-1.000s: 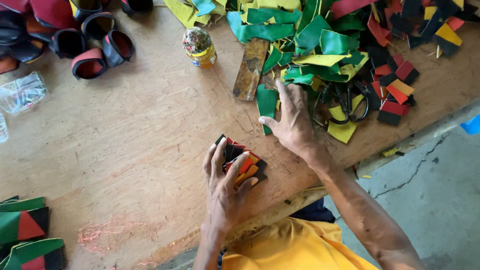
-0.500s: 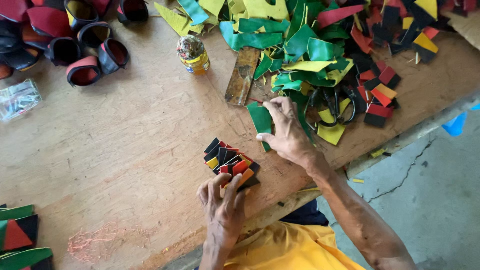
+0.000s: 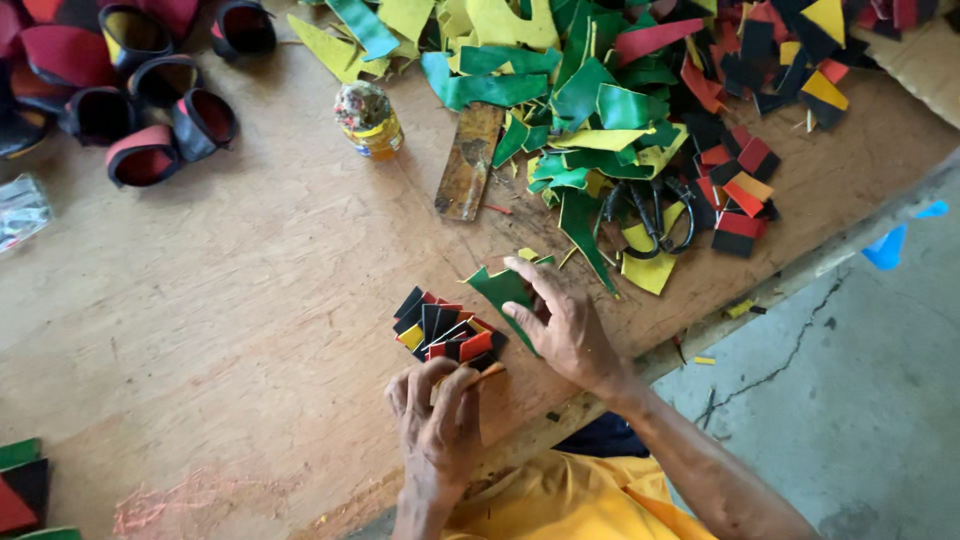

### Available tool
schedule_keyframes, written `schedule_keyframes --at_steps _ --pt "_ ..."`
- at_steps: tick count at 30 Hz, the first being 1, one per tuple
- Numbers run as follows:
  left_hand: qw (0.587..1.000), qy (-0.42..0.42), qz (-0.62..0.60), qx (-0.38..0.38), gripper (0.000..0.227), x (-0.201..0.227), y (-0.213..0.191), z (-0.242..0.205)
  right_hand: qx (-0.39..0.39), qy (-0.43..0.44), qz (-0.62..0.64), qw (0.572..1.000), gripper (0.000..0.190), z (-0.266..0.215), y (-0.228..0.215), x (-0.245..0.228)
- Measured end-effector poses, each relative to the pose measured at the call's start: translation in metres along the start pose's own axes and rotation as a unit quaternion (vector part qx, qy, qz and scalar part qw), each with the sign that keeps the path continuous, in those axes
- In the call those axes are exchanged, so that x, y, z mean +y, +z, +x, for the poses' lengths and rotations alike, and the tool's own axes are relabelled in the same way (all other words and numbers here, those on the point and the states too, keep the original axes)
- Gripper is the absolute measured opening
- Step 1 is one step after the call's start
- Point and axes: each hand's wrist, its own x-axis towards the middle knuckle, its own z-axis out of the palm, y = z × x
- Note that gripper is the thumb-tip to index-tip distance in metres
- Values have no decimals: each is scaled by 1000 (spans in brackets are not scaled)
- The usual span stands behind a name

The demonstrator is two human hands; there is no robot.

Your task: The person assembles small multi-colored foam pieces into cone-like shapes on a wooden table. They pick up pieces, apply glue from a small jar, and press the pieces together. The person also uses scissors to trim green foam pieces to fit the assembly.

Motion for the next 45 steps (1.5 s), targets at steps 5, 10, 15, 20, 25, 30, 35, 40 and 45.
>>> schedule_keyframes --at_steps 5,10,15,20,25,30,35,40,45 --pt "1000 13 -4 -7 27 1 1 5 41 -56 -33 997 54 -4 -1 -3" --pt "999 -8 -45 -12 29 6 -12 10 78 -54 -176 980 56 1 -17 14" --pt "999 4 -44 3 26 9 -11 16 27 -50 -270 961 57 1 -17 30" --pt "998 -10 -67 12 30 13 -16 17 23 -48 -200 978 41 -15 -19 12" --pt "994 -14 -111 -6 31 21 -9 18 12 -55 -95 994 23 -7 -31 0" --pt "974 37 -216 -52 30 25 21 21 87 -61 -102 989 15 24 -55 9" --pt "989 41 -135 -52 37 8 39 19 200 -63 -194 958 32 75 -87 53" --pt "992 14 -128 -16 44 -9 52 17 198 -50 -200 958 52 116 -88 97" --pt "990 88 -109 -32 36 -9 52 19 209 -22 -186 960 34 116 -94 90"
